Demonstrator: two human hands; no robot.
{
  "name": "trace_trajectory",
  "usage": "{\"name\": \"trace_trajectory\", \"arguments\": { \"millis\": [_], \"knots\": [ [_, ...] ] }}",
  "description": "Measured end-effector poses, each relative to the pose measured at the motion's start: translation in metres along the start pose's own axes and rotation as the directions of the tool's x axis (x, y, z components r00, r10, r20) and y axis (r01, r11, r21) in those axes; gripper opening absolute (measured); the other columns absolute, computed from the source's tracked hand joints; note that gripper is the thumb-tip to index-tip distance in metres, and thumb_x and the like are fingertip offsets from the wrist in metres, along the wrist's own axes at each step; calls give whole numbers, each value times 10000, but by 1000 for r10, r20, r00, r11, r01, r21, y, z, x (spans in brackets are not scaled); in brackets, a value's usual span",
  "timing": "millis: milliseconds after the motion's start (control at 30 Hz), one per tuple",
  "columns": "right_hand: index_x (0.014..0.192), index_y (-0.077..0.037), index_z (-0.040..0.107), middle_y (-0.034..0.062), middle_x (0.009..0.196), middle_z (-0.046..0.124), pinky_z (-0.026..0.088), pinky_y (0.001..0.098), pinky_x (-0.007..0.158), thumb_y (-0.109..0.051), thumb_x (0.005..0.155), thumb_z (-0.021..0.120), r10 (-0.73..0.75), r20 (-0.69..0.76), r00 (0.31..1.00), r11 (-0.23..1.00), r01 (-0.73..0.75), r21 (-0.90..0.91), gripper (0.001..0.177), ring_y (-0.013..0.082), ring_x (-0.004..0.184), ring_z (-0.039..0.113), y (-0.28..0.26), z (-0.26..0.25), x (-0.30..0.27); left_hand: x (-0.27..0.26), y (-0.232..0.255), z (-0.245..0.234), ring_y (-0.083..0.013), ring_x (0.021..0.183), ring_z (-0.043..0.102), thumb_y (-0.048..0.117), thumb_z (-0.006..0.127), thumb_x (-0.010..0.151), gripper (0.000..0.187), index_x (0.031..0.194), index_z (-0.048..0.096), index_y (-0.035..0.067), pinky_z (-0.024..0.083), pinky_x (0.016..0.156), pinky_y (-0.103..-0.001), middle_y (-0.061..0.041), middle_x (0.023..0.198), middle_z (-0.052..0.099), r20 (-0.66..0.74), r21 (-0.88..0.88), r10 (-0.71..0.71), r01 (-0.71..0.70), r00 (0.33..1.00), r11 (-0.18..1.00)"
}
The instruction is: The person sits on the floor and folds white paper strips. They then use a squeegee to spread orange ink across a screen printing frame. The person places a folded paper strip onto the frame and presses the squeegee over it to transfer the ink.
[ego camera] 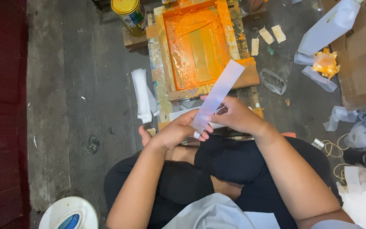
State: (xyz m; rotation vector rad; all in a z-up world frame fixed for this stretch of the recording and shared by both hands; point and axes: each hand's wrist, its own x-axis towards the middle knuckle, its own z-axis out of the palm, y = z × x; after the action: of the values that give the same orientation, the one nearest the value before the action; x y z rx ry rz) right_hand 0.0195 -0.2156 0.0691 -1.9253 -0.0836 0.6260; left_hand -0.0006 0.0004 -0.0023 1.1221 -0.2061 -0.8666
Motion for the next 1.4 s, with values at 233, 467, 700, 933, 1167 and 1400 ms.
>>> {"name": "trace_trajectory", "arguments": {
  "millis": [233,467,700,933,1167,1400],
  "knots": [
    [1403,-35,624,235,1200,688,580,420,874,-287,740,864,12,22,1000,995,-10,-101,749,361,1024,712,11,4,6,2,-4,0,-287,929,742,-206,372,721,752,1451,483,-64,649,844,-430,-253,1116,679,-6,-6,2,-2,1000,1000],
    [1526,-217,534,168,1319,670,575,385,924,-326,725,876,35,23,999,977,-29,-211,878,323,1096,698,6,10,5,-2,10,11,-320,1083,686,-217,341,717,796,1484,465,-39,593,956,-493,-271,1243,650,-36,23,2,-1,999,1000],
    [1524,-190,518,211,1318,668,561,435,975,-344,721,879,-11,21,1000,971,16,-239,894,407,1188,657,10,15,4,2,-6,2,-239,1078,626,-204,353,686,837,1488,477,-2,572,990,-467,-173,1202,644,-29,13,42,-42,999,999],
    [1520,-206,521,169,1316,673,561,415,973,-403,717,903,0,0,1000,955,0,-296,910,357,1177,671,2,21,-2,-2,-2,7,-202,1052,631,-202,348,676,801,1436,511,-9,578,981,-442,-153,1156,657,-34,-75,43,-45,999,996],
    [1472,-127,550,199,1186,707,568,481,935,-329,730,863,-21,-19,1000,947,14,-320,831,369,1112,684,3,26,-2,7,-17,0,-238,1038,726,6,507,961,428,1388,536,-13,607,914,-438,-182,1163,697,-71,-127,26,-34,997,991],
    [1428,-155,615,187,1150,730,572,489,878,-336,788,788,3,-99,995,969,-27,-246,687,388,1023,709,2,27,-5,3,-8,7,-214,839,751,277,409,1114,368,1299,558,-4,635,743,-350,-140,986,707,-87,11,-28,29,996,1000]
  ]
}}
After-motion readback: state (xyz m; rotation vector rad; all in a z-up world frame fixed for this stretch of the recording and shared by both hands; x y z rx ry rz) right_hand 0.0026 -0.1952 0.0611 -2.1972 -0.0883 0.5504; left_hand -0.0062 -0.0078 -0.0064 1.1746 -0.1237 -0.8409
